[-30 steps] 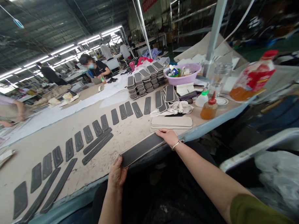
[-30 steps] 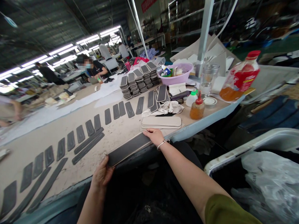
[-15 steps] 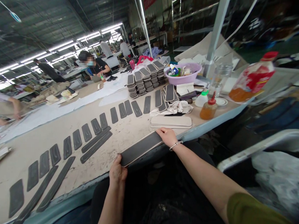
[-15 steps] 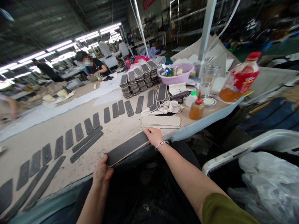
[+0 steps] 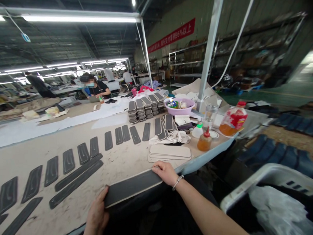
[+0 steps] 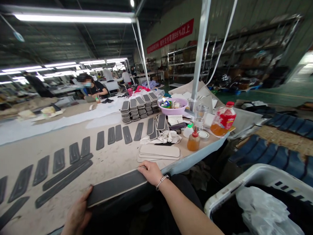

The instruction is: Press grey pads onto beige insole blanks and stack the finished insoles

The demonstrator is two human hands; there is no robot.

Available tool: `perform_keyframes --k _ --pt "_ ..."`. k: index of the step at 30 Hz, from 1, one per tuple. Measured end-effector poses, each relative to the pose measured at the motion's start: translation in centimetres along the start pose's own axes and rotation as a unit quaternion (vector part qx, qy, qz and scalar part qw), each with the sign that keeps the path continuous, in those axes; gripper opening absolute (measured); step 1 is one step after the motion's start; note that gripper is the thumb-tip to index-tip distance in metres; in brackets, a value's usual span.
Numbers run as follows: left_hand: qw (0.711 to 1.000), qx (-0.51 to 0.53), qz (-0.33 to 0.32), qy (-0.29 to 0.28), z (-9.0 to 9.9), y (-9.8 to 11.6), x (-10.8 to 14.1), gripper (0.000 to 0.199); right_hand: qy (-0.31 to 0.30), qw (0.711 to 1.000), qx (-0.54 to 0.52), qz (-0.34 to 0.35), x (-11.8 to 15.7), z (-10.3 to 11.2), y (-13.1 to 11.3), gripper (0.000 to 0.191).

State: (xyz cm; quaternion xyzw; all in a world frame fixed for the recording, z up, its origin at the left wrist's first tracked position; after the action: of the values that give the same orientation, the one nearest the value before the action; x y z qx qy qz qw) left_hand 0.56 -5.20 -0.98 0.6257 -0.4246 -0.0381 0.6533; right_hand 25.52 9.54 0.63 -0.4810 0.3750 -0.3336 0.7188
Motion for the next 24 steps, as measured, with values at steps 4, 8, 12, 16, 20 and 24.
perform_keyframes --k 4,8,12,16,20,24 --pt "0.993 0.071 -0.055 -0.082 -1.3 0.2 0.1 0.016 0.035 0.999 0.033 0.005 0.2 -0.1 -0.4 0.023" --pt "0.983 0.157 -0.059 -0.078 -1.2 -0.2 -0.6 0.020 0.034 0.998 0.042 0.012 0.5 -0.7 -0.3 0.026" --pt "0.978 0.192 -0.074 -0.037 -0.3 -0.2 -1.6 0.026 0.002 0.999 0.042 -0.017 0.5 -1.3 -0.1 0.032" --pt "0.978 0.191 -0.085 -0.008 0.5 0.0 -1.9 0.028 -0.107 0.992 -0.009 -0.070 0.5 -1.9 0.2 0.036" --pt "0.979 0.185 -0.082 -0.001 0.6 -0.2 -2.1 0.029 -0.164 0.980 -0.052 -0.104 0.9 -2.3 0.2 0.030" --pt "0.980 0.186 -0.052 0.045 0.3 -0.5 -2.4 0.028 -0.147 0.977 -0.072 -0.138 1.0 -2.4 0.2 0.034"
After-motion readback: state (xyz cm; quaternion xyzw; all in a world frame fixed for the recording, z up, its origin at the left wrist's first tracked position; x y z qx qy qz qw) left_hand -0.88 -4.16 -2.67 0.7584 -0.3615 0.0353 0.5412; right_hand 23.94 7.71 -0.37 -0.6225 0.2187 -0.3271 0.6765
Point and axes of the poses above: each hand's wrist, its own x-axis away from the middle knuckle, its own z-axis out of the back of the hand, y = z × x, the point moved 2 cm from there along -x, towards the middle knuckle, and after that the axes turned 9 degrees about -x, right-handed, at the moved point
